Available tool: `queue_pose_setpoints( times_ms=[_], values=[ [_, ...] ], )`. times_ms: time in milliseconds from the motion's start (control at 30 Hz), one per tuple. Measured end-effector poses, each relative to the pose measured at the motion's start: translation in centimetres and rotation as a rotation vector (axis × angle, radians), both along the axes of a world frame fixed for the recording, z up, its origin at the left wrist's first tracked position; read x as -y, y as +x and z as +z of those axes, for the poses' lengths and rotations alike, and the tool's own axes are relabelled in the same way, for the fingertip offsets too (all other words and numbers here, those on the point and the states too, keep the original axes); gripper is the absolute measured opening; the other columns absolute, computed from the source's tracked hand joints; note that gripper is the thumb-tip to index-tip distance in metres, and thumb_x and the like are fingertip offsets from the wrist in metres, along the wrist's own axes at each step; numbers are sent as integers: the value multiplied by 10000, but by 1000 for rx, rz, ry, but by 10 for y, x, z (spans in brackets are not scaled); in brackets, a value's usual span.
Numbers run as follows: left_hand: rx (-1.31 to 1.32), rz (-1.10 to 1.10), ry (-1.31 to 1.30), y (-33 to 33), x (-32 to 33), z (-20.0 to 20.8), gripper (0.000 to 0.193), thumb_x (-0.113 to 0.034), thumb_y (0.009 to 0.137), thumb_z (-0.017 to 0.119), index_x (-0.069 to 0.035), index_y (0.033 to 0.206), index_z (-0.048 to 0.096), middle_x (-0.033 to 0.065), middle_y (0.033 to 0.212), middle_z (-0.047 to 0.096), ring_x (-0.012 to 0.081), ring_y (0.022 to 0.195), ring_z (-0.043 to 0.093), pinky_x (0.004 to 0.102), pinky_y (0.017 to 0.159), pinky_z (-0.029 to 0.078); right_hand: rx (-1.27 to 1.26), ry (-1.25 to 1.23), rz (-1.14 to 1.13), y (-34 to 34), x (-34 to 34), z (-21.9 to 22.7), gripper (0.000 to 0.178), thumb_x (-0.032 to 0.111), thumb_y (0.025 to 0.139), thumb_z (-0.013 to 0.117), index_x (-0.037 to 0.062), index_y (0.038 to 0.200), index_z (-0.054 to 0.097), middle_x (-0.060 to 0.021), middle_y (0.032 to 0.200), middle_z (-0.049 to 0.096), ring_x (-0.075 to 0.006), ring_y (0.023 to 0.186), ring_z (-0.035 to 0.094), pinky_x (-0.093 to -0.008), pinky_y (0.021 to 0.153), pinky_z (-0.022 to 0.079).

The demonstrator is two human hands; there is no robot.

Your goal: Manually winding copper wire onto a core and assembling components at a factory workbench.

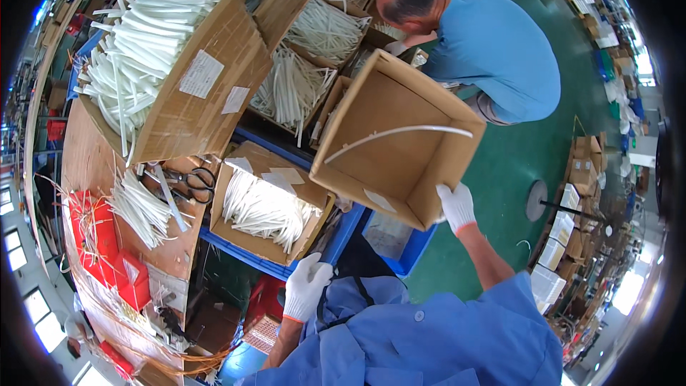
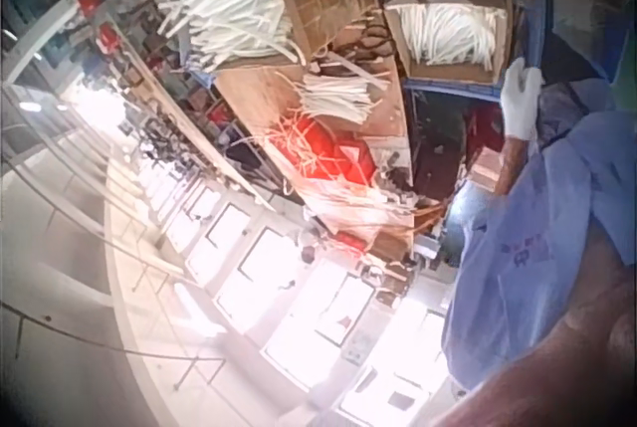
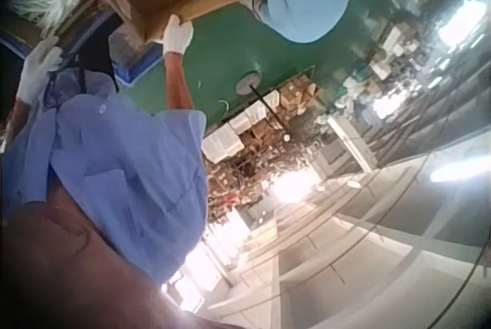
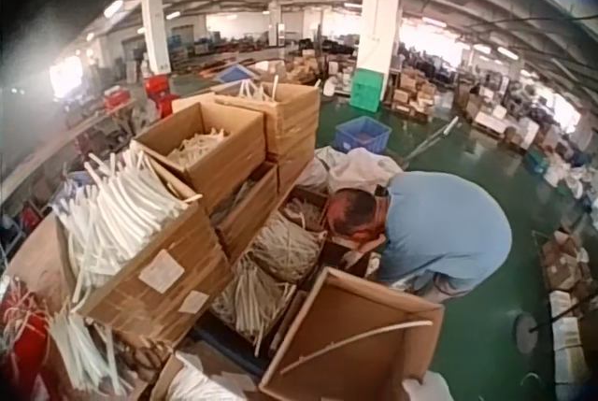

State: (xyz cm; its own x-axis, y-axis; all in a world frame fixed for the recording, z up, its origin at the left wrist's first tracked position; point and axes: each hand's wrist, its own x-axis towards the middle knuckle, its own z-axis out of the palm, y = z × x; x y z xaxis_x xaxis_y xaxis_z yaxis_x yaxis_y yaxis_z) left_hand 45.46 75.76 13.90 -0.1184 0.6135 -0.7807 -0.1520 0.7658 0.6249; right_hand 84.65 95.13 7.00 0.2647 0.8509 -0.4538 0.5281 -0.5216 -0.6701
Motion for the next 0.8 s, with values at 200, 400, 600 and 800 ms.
queue_pose_setpoints(
  times_ms=[200, 400, 600, 800],
  values=[
    [-74, 254, -78, -22, 28, 20, 522, -186, 1080, 720, 108, 1486, 576, 207, 1177, 773, 263, 988, 810, 375, 841, 684, 390, -9, 227, -34, -93, -119, 435, 374, 992, 682, -39, 1090, 780, -290, 1031, 797, -507, 1024, 762, -555, 909, 602],
    [-159, 324, -155, -54, 74, 17, 496, -223, 1098, 693, 80, 1478, 591, 206, 1213, 779, 270, 1006, 811, 375, 846, 675, -228, -287, -140, -48, -97, -201, 356, 246, 1085, 689, -1, 1340, 687, -130, 1234, 768, -289, 1061, 789, -492, 796, 689],
    [-168, 461, -271, -91, 170, -12, 508, -252, 1113, 688, 53, 1507, 588, 207, 1250, 770, 252, 1025, 808, 361, 852, 671, -324, -255, -27, -63, -44, -182, 356, 292, 1068, 679, 28, 1302, 728, -79, 1156, 739, -211, 953, 737, -432, 773, 663],
    [-193, 533, -310, -181, 236, -21, 517, -341, 1073, 731, 55, 1399, 669, 182, 1217, 779, 215, 977, 806, 343, 832, 659, -376, -257, -179, -46, 92, -192, 137, 199, 1045, 638, 202, 921, 581, -9, 750, 501, -206, 636, 520, -449, 535, 417]
  ],
)
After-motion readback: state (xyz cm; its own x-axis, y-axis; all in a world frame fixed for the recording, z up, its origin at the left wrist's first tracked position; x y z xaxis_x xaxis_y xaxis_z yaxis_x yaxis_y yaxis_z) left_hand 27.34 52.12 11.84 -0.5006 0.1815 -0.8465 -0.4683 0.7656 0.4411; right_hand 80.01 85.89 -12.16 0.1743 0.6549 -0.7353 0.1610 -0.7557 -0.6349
